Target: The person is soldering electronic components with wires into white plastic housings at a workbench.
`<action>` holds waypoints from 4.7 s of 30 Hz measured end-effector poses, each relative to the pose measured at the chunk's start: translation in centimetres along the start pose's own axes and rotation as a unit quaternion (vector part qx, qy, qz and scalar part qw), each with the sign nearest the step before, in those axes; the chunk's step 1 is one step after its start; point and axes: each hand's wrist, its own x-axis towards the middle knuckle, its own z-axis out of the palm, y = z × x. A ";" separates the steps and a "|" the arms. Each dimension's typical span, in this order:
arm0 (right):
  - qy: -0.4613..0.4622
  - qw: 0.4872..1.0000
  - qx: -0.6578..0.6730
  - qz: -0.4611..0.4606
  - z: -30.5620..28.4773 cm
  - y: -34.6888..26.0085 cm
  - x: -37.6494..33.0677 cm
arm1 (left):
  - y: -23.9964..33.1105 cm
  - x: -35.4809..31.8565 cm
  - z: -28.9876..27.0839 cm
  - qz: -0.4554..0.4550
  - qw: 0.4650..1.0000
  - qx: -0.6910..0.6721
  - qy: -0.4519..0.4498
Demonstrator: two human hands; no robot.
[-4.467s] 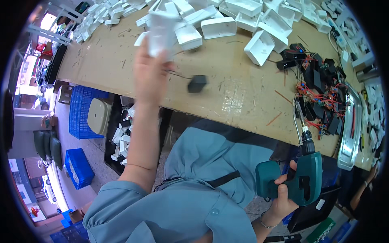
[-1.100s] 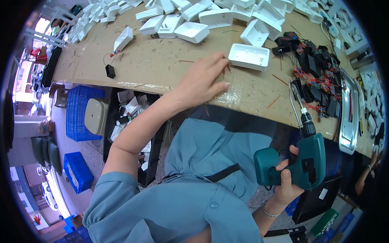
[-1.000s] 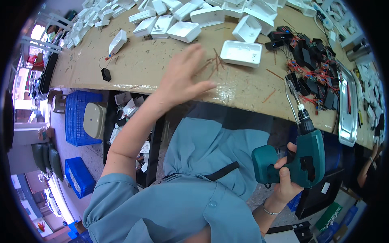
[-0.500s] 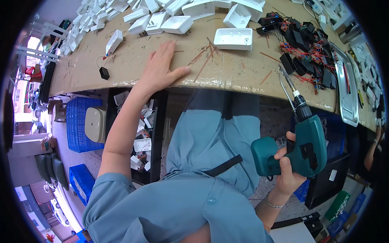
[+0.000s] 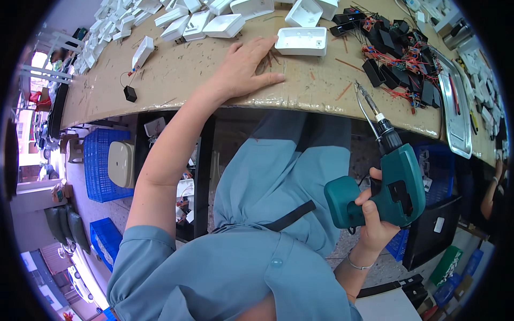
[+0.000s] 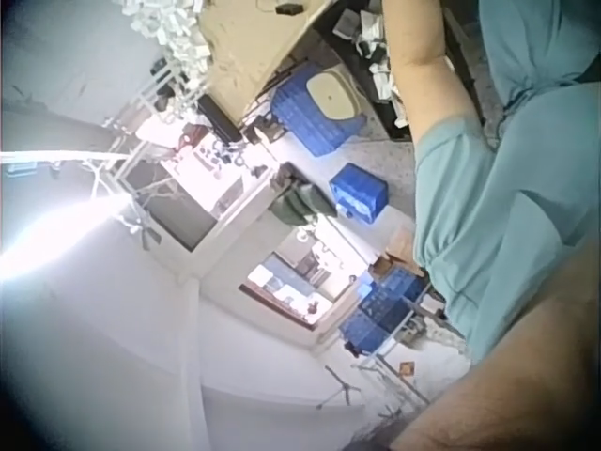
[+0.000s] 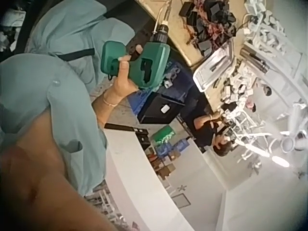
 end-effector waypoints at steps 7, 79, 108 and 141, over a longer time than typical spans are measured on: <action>0.002 1.000 0.021 0.006 0.1 0.4 0.0 | 0.6 -1.9 -0.1 0.049 0.990 -0.055 0.120; -0.010 0.998 0.068 0.009 -0.2 0.5 1.2 | 4.0 -7.5 -3.6 0.069 0.964 -0.104 0.235; 0.082 0.992 0.086 0.048 -4.1 2.2 4.9 | 6.4 10.0 -2.0 0.137 0.979 0.010 0.150; 0.075 0.982 0.172 0.028 -4.2 1.8 6.9 | 3.2 17.7 -8.3 -0.071 0.887 -0.455 0.039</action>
